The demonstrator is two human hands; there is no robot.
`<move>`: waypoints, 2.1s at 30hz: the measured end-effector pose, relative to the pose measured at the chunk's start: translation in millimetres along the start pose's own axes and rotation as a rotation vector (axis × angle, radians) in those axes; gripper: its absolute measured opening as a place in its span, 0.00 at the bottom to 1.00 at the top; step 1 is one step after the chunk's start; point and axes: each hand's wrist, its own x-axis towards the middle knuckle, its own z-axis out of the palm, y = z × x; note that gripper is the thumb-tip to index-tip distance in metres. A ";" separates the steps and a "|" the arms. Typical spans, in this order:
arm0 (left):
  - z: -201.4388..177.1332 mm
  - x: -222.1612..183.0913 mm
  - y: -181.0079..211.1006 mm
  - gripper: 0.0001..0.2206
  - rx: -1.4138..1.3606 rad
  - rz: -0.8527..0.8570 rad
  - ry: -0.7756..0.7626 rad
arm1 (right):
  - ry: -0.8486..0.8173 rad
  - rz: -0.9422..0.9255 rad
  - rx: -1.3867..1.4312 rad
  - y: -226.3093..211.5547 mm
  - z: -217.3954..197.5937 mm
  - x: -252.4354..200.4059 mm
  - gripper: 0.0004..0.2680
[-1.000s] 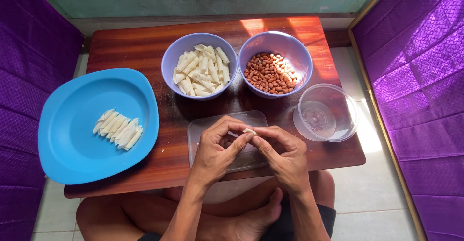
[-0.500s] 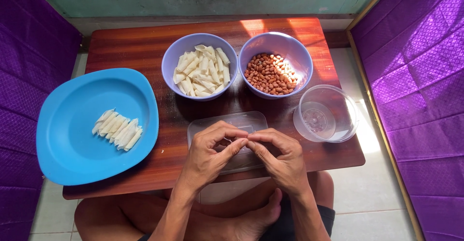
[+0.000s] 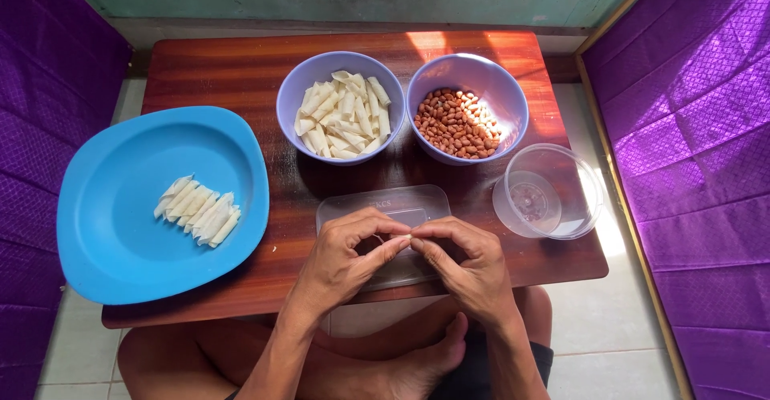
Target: Manually wrapping small food items, specifically peanuts and white sticks, into individual square wrappers.
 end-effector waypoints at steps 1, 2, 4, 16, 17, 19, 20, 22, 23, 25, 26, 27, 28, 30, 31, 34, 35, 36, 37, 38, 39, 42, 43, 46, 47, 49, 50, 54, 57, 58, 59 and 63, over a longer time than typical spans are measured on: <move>-0.1 0.3 2.2 0.05 -0.002 0.000 0.002 | -0.002 0.000 -0.002 -3.5 0.1 -0.1 0.03; -0.1 0.0 4.4 0.05 0.005 0.001 0.003 | -0.003 0.064 -0.004 -6.9 0.5 -0.8 0.04; -0.8 -0.8 6.3 0.06 0.010 0.001 0.006 | -0.006 0.129 -0.007 -10.5 1.1 -2.1 0.05; -4.1 -3.1 5.6 0.06 -0.007 -0.031 0.041 | 0.008 0.222 0.056 -6.9 2.4 -5.8 0.09; -4.2 -3.1 5.8 0.06 -0.013 -0.033 0.040 | 0.006 0.214 0.041 -7.2 2.6 -5.6 0.09; -4.4 -2.9 5.3 0.06 -0.019 -0.035 0.039 | 0.004 0.206 0.025 -6.4 2.7 -5.5 0.09; -4.4 -3.2 4.6 0.06 -0.016 -0.036 0.043 | 0.010 0.211 0.038 -5.3 2.6 -6.1 0.09; -4.5 -3.6 4.2 0.06 -0.014 -0.038 0.047 | 0.015 0.216 0.051 -4.9 2.5 -6.4 0.09; -4.6 -3.6 4.3 0.05 -0.010 -0.032 0.049 | 0.013 0.208 0.032 -5.5 2.6 -6.1 0.08; -4.2 -3.9 4.0 0.05 -0.006 -0.026 0.051 | 0.012 0.200 0.014 -5.4 2.6 -6.1 0.08; -3.9 -4.2 3.4 0.05 -0.009 -0.035 0.050 | 0.009 0.197 0.010 -4.8 2.6 -6.3 0.08; -3.5 -4.5 2.9 0.05 -0.012 -0.045 0.050 | 0.007 0.194 0.006 -4.1 2.5 -6.6 0.08; -3.0 -4.1 3.5 0.05 -0.012 -0.045 0.050 | 0.007 0.194 0.006 -4.1 2.5 -6.6 0.08; -1.7 -3.4 4.8 0.05 -0.016 -0.038 0.031 | 0.009 0.191 -0.010 -4.1 2.3 -6.8 0.07; -1.5 -3.5 5.5 0.05 -0.016 -0.037 0.031 | 0.009 0.191 -0.010 -4.8 2.5 -6.6 0.07; -0.8 -3.3 7.3 0.05 0.023 -0.041 0.023 | 0.008 0.179 -0.020 -6.5 2.7 -5.8 0.06; -0.8 -3.3 7.8 0.04 0.022 -0.036 0.021 | 0.007 0.176 -0.020 -6.9 2.8 -5.7 0.06; -0.8 -3.2 8.2 0.04 0.021 -0.030 0.020 | 0.006 0.173 -0.020 -7.2 2.9 -5.6 0.06; -1.0 -3.1 8.3 0.04 0.021 -0.030 0.019 | 0.007 0.173 -0.021 -7.3 3.0 -5.6 0.06; -1.1 -3.0 8.4 0.05 0.020 -0.019 0.019 | 0.007 0.172 -0.017 -7.4 3.2 -5.6 0.06; -1.2 -3.0 8.6 0.05 0.019 -0.009 0.020 | 0.007 0.170 -0.014 -7.6 3.3 -5.6 0.05; -1.2 -3.1 8.4 0.06 0.042 0.011 0.028 | 0.008 0.168 -0.016 -7.0 3.1 -5.8 0.05; -1.0 -3.3 8.4 0.06 0.043 0.011 0.028 | 0.008 0.168 -0.016 -7.3 3.4 -5.8 0.05; -0.2 -3.2 8.3 0.05 0.031 0.002 0.032 | 0.012 0.175 -0.021 -8.0 3.9 -5.3 0.05; 0.0 -3.0 8.3 0.05 0.041 0.003 0.035 | 0.015 0.168 -0.026 -8.2 4.1 -5.0 0.05; 0.4 -3.1 8.4 0.04 0.052 0.004 0.039 | 0.017 0.160 -0.031 -8.8 4.3 -5.1 0.05; 0.3 -3.0 8.2 0.04 0.045 -0.001 0.040 | 0.018 0.157 -0.025 -8.7 4.6 -5.0 0.05; -0.1 -2.5 10.6 0.04 0.045 -0.006 0.043 | 0.039 0.166 -0.035 -16.5 6.6 -4.6 0.06; 0.5 -2.1 11.1 0.04 0.009 0.022 0.016 | 0.060 0.144 -0.056 -17.0 6.6 -8.4 0.07; 0.7 -1.9 12.0 0.04 0.011 0.022 0.017 | 0.059 0.142 -0.055 -17.5 6.3 -8.4 0.07; 1.1 -1.6 12.9 0.04 0.017 0.022 0.025 | 0.054 0.138 -0.058 -17.9 6.0 -8.5 0.07; 2.0 0.6 14.7 0.05 0.003 -0.009 0.023 | 0.068 0.183 0.006 -19.5 5.4 -9.4 0.06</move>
